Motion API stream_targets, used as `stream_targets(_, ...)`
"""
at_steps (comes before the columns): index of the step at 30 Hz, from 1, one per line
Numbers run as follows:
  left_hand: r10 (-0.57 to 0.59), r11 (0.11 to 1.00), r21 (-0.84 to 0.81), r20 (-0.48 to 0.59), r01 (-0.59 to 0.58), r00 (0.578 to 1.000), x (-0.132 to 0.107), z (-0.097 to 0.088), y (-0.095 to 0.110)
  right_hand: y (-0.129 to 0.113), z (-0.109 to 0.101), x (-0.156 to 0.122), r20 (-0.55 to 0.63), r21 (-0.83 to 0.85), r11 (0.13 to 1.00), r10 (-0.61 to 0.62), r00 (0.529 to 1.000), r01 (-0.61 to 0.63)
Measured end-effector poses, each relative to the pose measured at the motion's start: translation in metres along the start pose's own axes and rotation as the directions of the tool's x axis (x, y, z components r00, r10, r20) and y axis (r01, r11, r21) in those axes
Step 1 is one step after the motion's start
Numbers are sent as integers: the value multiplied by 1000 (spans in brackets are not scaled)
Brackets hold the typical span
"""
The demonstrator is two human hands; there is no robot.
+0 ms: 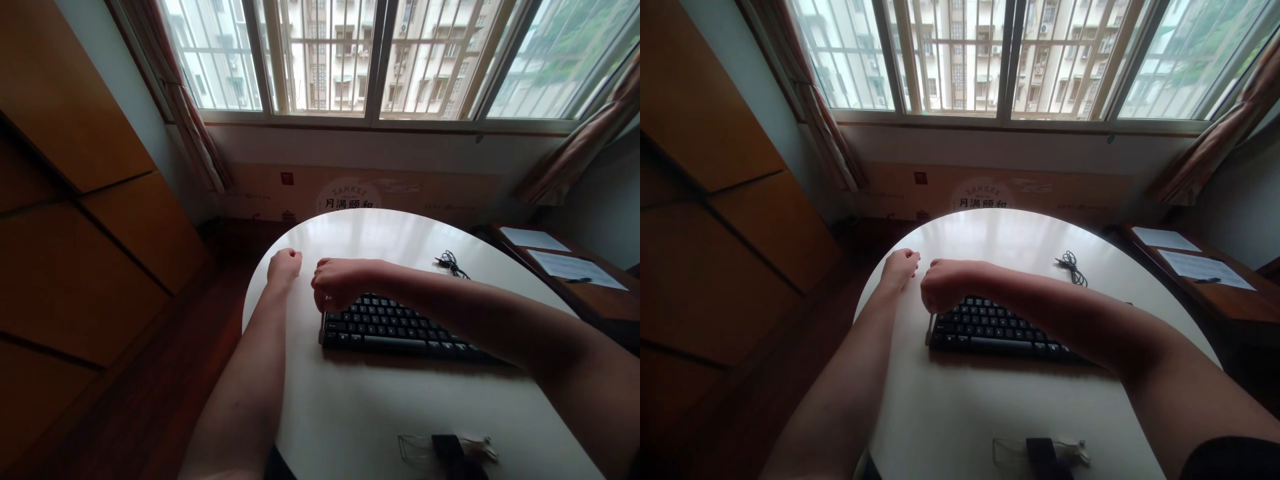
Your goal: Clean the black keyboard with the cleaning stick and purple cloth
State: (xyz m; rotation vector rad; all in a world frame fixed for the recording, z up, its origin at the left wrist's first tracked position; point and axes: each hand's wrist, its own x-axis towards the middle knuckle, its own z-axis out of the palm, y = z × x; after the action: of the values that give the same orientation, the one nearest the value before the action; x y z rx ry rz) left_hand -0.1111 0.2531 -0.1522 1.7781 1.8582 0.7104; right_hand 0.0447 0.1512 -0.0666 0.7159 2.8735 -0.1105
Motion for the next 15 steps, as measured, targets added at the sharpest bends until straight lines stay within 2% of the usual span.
stream_targets(9,-6,999,44,-53,8,999,3,-2,0,14,11,13,27,101,991,-93,995,90)
stream_targets(12,-7,999,51,-53,10,999,3,-1,0,18,10,16,36,49,997,-57,998,55)
stream_targets(15,-7,998,59,-53,10,999,3,0,-1,33,5,15,47,12,999,33,998,-33)
